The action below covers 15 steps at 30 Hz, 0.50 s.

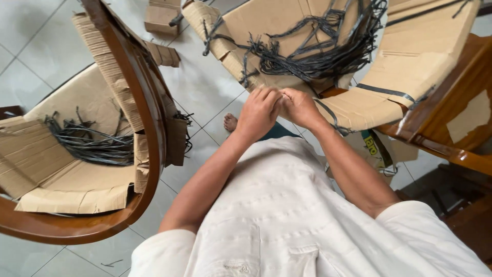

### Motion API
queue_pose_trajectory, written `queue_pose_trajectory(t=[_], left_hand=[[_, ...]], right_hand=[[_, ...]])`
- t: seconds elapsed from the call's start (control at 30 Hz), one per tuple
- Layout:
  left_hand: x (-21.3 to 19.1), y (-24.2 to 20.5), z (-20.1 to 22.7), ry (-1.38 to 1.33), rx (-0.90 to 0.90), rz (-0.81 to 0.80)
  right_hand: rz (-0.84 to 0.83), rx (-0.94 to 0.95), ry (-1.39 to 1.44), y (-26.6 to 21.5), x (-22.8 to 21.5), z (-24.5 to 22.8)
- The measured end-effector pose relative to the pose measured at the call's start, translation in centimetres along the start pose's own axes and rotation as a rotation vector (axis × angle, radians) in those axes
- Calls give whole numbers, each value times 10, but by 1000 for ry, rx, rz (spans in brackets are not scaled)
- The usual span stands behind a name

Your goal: Tying and securing black plastic straps onto a wooden chair frame protected by cardboard.

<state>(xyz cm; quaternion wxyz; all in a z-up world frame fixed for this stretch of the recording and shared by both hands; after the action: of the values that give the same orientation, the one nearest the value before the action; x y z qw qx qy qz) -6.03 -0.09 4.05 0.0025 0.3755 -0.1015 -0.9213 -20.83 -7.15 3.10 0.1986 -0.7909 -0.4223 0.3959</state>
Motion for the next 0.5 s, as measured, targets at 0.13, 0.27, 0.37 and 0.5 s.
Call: queue_pose_trajectory(t=[0.13,0.27,0.37,0.5], left_hand=[[59,19,-28,106,-63,-139],[55,40,-23,227,-182,-40],[65,44,-20,323,-270,49],[54,49,-6,451,-260,144]], right_hand=[[-92,66,-24,-16,-25,-1],[-192,53,-42,-7,-63,22],[-180,51,-135,33,-84,92],[-135,78,-313,108,-89,189]])
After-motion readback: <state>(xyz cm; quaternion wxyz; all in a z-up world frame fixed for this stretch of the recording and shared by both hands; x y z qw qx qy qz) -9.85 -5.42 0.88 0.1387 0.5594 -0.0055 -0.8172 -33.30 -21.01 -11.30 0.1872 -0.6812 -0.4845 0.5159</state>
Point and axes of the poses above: each hand's wrist, its own y-axis towards the middle knuckle, its own x-axis out of the palm, z = x × y, the point moved 2 cm from there along y, towards the middle knuckle, and after that the axes turned 12 degrees about -z, right-handed, at the moved point
